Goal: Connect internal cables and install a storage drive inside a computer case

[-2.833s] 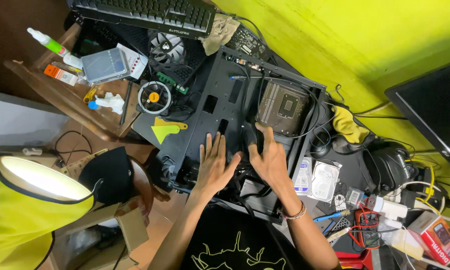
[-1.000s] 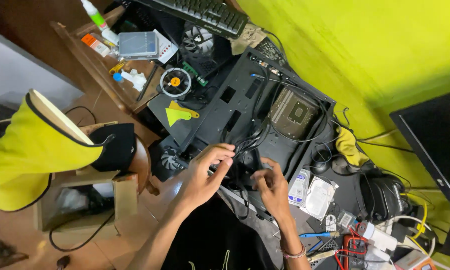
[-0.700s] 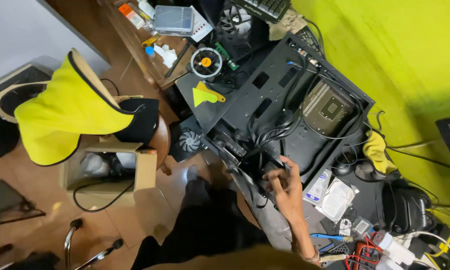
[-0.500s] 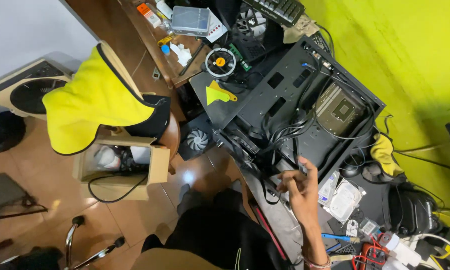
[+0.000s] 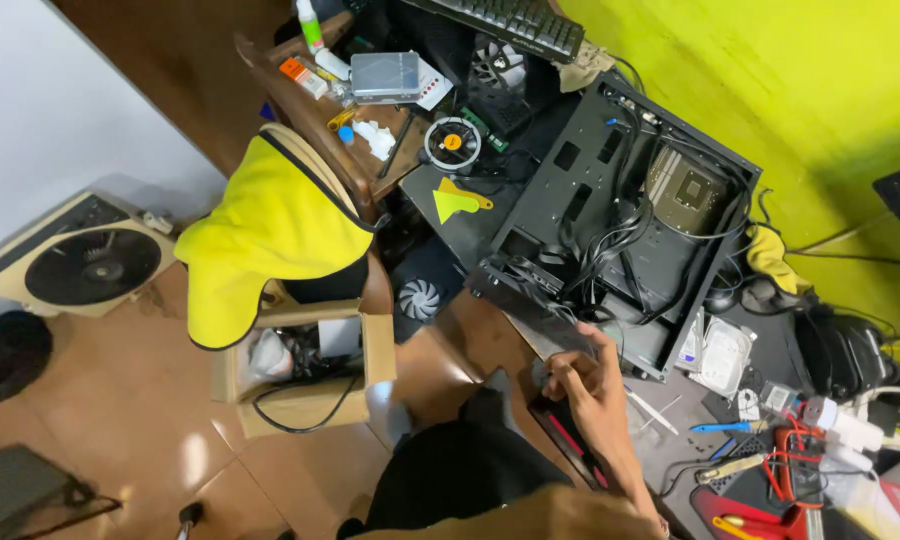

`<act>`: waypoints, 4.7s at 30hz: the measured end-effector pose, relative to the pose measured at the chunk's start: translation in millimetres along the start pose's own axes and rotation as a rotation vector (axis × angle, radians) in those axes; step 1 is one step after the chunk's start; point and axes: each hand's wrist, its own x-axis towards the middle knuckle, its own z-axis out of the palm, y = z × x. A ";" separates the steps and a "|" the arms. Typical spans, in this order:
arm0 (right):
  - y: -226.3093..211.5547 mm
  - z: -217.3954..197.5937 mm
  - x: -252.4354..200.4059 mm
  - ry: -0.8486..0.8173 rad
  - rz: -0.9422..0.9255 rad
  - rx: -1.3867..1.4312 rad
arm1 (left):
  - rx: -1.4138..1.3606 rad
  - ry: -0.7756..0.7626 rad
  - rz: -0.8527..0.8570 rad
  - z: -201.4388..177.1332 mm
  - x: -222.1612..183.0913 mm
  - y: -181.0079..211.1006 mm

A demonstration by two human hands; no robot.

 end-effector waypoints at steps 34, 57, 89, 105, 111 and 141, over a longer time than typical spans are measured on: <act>-12.1 -19.4 -19.2 0.064 0.041 0.031 | 0.631 0.615 -0.504 -105.1 0.3 -3.2; 43.6 -121.0 94.5 0.088 -0.447 -1.142 | 1.483 1.268 -0.302 -168.9 92.6 -123.1; 58.9 -129.7 103.0 -0.013 -0.374 -1.452 | 1.610 1.418 -0.093 -176.4 98.5 -139.1; 63.1 -126.9 101.0 0.025 -0.264 -1.408 | 1.380 1.122 -0.156 -207.6 76.3 -72.0; 58.9 -124.9 97.8 0.052 -0.297 -1.319 | 1.460 0.930 -0.292 -192.7 78.7 -65.4; 17.0 -124.3 83.7 0.205 -0.215 -0.635 | 1.556 0.831 -0.499 -187.0 87.2 -100.5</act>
